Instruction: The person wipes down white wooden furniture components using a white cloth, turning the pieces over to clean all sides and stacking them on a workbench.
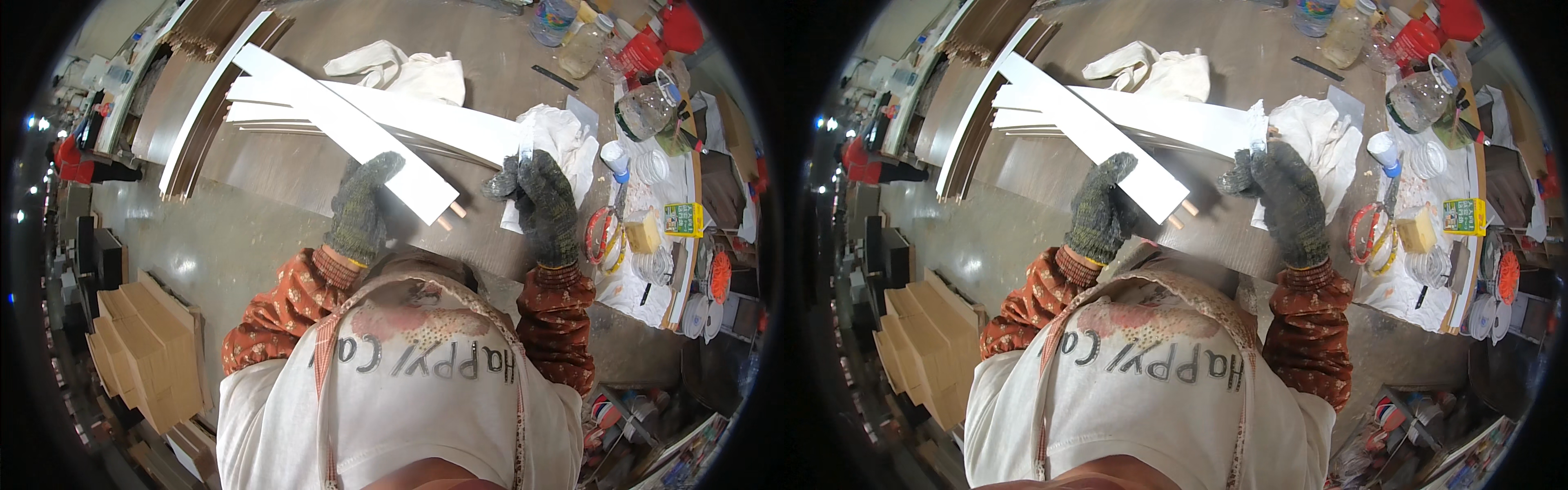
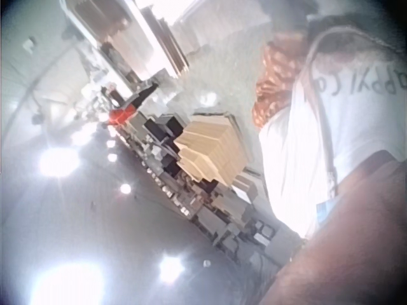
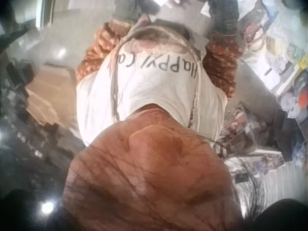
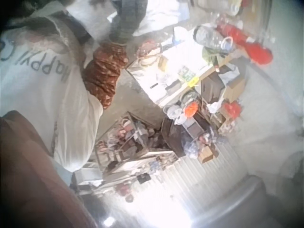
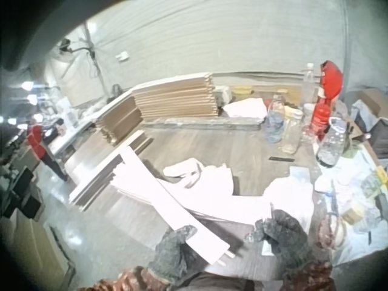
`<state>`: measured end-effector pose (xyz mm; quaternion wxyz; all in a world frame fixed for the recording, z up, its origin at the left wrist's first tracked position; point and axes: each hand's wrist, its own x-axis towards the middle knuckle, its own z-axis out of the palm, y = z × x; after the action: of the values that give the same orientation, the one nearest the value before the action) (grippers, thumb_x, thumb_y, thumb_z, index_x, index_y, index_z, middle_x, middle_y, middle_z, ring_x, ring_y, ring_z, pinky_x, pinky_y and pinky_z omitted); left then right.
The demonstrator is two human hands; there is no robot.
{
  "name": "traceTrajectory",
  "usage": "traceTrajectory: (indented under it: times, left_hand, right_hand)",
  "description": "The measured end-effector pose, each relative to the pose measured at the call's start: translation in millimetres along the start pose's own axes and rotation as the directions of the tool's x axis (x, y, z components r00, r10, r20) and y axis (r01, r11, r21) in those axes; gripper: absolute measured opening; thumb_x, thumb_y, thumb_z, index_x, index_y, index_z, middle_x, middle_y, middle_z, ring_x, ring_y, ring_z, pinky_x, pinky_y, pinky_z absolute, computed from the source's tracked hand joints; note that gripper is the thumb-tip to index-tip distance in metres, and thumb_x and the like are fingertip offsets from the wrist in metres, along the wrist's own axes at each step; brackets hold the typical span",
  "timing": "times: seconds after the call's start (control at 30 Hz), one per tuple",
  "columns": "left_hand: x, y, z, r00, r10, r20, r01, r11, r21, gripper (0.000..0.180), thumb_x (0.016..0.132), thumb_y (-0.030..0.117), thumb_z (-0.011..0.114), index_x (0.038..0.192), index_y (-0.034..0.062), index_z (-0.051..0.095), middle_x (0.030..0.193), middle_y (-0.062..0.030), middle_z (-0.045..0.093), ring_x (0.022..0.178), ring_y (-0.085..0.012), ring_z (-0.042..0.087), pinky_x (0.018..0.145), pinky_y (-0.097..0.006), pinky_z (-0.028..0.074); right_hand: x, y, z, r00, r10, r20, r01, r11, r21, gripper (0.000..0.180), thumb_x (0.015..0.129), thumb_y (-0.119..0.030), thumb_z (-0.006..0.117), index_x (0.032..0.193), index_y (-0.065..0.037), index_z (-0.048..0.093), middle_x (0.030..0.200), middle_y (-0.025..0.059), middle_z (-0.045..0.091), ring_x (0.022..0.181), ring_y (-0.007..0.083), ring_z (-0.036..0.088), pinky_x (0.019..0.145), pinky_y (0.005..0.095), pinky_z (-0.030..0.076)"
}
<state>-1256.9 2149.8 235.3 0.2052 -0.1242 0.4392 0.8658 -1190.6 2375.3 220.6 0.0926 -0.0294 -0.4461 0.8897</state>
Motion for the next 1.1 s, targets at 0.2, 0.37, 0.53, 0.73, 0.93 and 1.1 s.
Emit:
traceTrajectory:
  times: [0.2,0.37,0.53,0.73,0.93,1.1]
  left_hand:
    - [-2.5,4.7,-16.3,0.98,0.154,0.125,-0.158,0.987,0.023,0.034,0.079,0.004,0.057,0.111,-0.0021,0.048,0.095,-0.0144,0.06,0.087,-0.0239,0.062,0.076,-0.036,0.054]
    - [-0.8,19.4,-14.0,0.97,0.082,0.231,-0.117,0.983,0.141,0.028,0.083,0.007,0.053,0.109,-0.003,0.049,0.093,-0.0143,0.06,0.081,-0.0243,0.063,0.073,-0.033,0.055]
    - [11.4,18.7,-37.7,0.966,0.007,0.258,-0.006,1.0,-0.006,0.03,0.088,0.01,0.049,0.116,-0.0022,0.046,0.105,-0.0178,0.057,0.097,-0.0305,0.059,0.081,-0.042,0.053]
    - [11.9,12.6,-25.7,0.983,0.128,0.13,-0.142,0.985,0.103,0.028,0.087,0.016,0.055,0.109,-0.0012,0.052,0.091,-0.0149,0.063,0.074,-0.0243,0.065,0.059,-0.033,0.055]
    - [11.8,16.5,-28.5,0.982,0.038,0.185,-0.051,0.996,0.067,0.025,0.087,0.018,0.055,0.104,-0.0008,0.056,0.09,-0.0136,0.064,0.071,-0.0239,0.065,0.059,-0.033,0.055]
    - [15.5,16.0,-32.2,0.988,0.1,0.118,-0.13,0.951,0.282,0.022,0.086,0.017,0.058,0.1,0.0006,0.057,0.084,-0.0119,0.064,0.068,-0.0223,0.064,0.059,-0.032,0.055]
  right_hand:
    - [1.7,-18.3,10.3,0.979,0.199,0.042,-0.188,0.964,-0.187,0.021,0.092,-0.012,0.05,0.106,0.002,0.057,0.077,0.0053,0.058,0.067,0.0137,0.054,0.063,0.0271,0.045]
    - [-7.8,-6.0,2.2,0.989,0.063,0.135,0.063,0.643,-0.763,0.025,0.093,-0.017,0.048,0.109,0.001,0.057,0.083,0.0058,0.06,0.072,0.0129,0.056,0.063,0.0261,0.047]
    - [-15.3,12.3,11.0,0.887,-0.092,0.453,0.455,0.345,-0.821,0.03,0.083,-0.009,0.06,0.113,-0.01,0.058,0.1,0.0064,0.062,0.084,0.0209,0.061,0.069,0.0318,0.053]
    - [-23.7,26.3,21.1,0.786,-0.047,0.616,0.618,0.051,-0.784,0.02,0.081,0.001,0.057,0.1,0.0,0.06,0.104,0.0123,0.062,0.089,0.0272,0.059,0.073,0.0359,0.049]
    - [-17.9,35.9,27.7,0.799,-0.06,0.599,0.601,0.049,-0.798,0.015,0.08,-0.001,0.058,0.095,-0.001,0.061,0.102,0.0115,0.062,0.088,0.0263,0.059,0.073,0.0362,0.05]
    - [-12.7,33.8,27.7,0.716,-0.124,0.687,0.689,-0.032,-0.724,0.02,0.072,-0.003,0.065,0.092,-0.001,0.061,0.1,0.0125,0.062,0.086,0.0271,0.059,0.071,0.0361,0.05]
